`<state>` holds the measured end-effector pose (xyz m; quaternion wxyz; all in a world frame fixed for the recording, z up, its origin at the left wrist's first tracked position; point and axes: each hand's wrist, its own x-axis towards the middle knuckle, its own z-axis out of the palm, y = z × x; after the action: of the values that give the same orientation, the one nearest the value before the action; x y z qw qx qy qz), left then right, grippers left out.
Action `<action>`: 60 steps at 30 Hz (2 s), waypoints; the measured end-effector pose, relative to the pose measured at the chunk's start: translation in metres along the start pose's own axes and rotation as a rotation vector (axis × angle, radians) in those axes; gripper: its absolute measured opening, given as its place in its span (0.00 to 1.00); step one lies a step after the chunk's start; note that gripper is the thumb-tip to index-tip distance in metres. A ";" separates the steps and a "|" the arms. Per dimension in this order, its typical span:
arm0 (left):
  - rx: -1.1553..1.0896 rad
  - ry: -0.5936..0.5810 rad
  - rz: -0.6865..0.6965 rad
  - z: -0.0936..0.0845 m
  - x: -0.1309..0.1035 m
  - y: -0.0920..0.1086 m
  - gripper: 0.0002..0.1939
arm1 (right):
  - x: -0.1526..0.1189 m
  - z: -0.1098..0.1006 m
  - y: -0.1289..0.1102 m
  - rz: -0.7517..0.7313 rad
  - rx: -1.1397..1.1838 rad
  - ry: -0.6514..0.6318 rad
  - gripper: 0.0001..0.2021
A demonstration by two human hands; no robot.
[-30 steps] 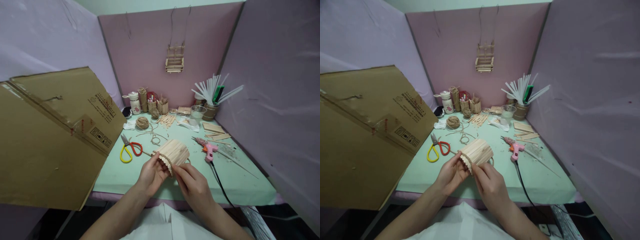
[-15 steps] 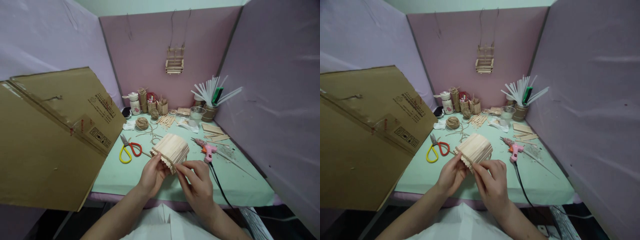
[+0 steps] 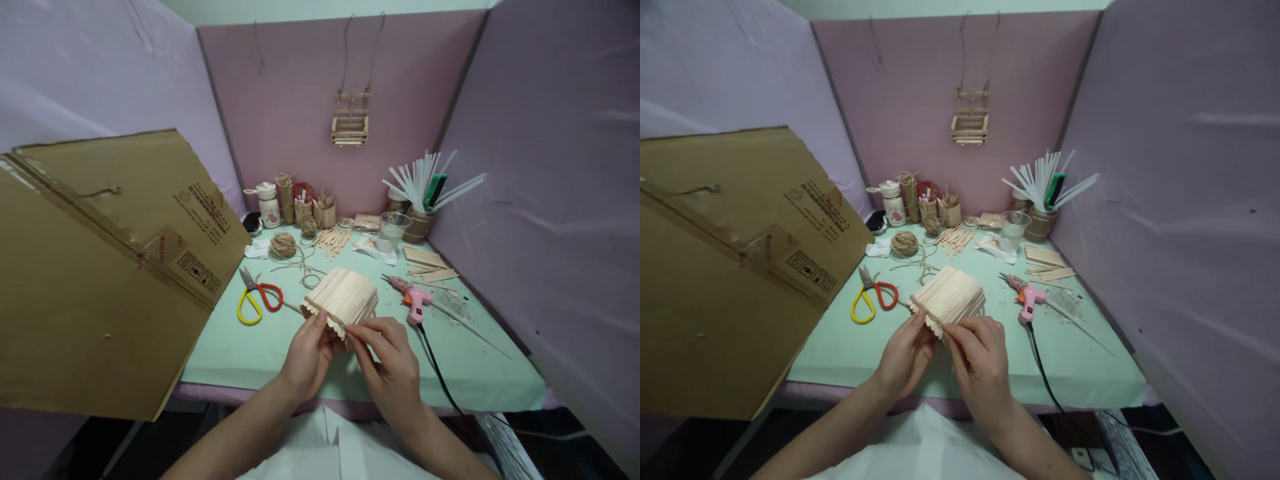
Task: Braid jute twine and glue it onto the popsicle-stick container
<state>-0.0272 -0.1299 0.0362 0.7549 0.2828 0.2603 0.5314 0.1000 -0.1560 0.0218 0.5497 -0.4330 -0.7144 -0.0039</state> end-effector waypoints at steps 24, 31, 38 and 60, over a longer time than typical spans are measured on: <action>-0.212 -0.015 -0.281 0.006 0.034 0.047 0.18 | 0.009 -0.003 0.024 -0.223 -0.204 -0.007 0.21; -0.191 -0.093 -0.323 0.006 0.040 0.049 0.20 | 0.009 -0.002 0.020 -0.245 -0.199 -0.008 0.24; -0.180 -0.048 -0.285 0.007 0.042 0.046 0.22 | 0.008 0.007 0.022 -0.251 -0.232 0.008 0.26; -0.140 0.008 -0.196 0.013 0.037 0.036 0.19 | 0.003 0.002 0.009 -0.066 -0.120 -0.180 0.27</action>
<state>-0.0307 -0.0864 0.0672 0.8201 0.2006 0.2520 0.4730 0.1036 -0.1480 0.0189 0.4558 -0.4399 -0.7733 -0.0259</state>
